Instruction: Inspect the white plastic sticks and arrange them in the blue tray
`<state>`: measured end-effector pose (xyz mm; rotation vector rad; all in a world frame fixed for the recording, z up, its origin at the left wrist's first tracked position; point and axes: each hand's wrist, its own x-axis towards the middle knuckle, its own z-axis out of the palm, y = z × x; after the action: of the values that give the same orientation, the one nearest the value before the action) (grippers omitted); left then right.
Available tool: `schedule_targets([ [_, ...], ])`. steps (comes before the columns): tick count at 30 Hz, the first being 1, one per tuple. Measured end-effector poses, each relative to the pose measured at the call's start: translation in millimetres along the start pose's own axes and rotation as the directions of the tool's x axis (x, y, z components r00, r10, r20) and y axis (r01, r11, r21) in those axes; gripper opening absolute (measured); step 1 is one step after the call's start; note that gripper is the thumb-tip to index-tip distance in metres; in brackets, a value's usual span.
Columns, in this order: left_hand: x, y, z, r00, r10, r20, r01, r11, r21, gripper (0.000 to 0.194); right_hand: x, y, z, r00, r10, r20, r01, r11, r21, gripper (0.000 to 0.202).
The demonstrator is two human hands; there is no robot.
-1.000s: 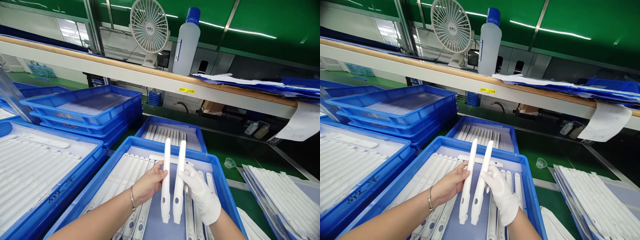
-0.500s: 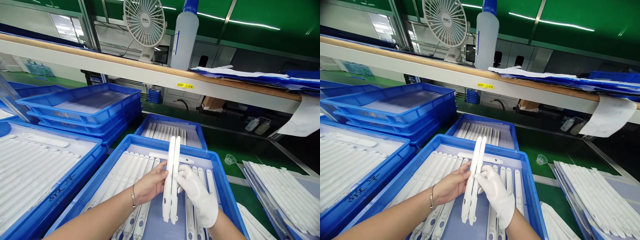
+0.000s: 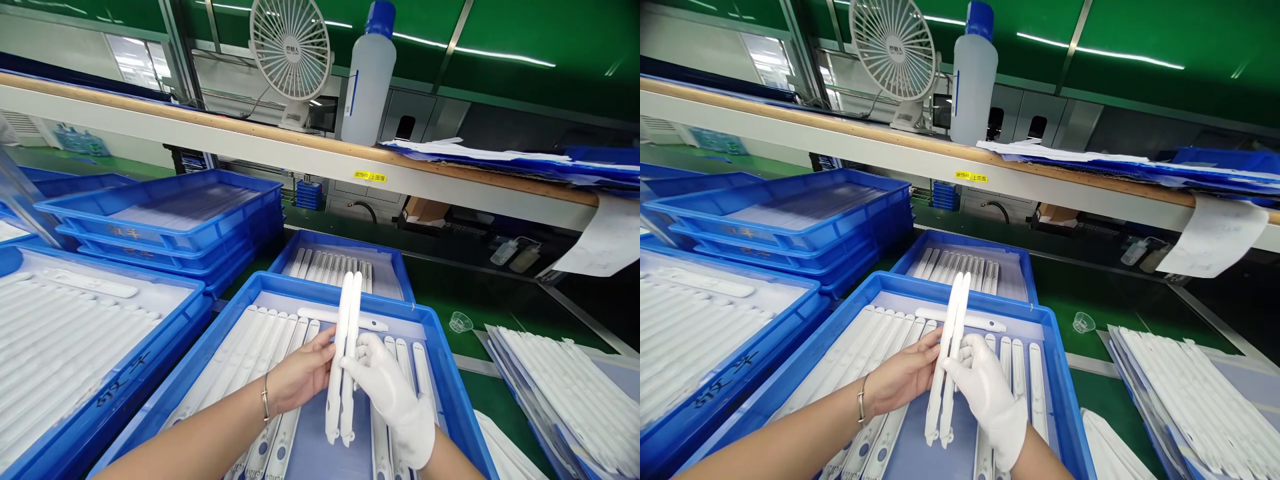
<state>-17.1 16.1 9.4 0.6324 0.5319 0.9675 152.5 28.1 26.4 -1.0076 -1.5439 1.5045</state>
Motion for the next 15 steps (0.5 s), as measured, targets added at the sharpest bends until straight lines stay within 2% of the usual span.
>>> schedule_targets([
  [6,-0.9,0.7,0.9,1.0,0.019,0.016,-0.02,0.999,0.025,0.05,-0.7,-2.4,1.4,0.999,0.008,-0.036,-0.01,0.998,-0.054,0.023],
  [11,0.3,-0.5,-2.3,0.998,0.029,-0.051,-0.027,0.999,0.024,0.057,2.5,-4.8,-5.3,0.998,-0.04,0.045,0.033,0.988,0.149,0.031],
  [15,1.6,0.7,-4.4,0.988,0.017,-0.156,-0.014,1.0,0.017,0.059,8.1,-4.7,-15.0,0.996,0.038,0.077,-0.056,0.964,0.259,0.03],
])
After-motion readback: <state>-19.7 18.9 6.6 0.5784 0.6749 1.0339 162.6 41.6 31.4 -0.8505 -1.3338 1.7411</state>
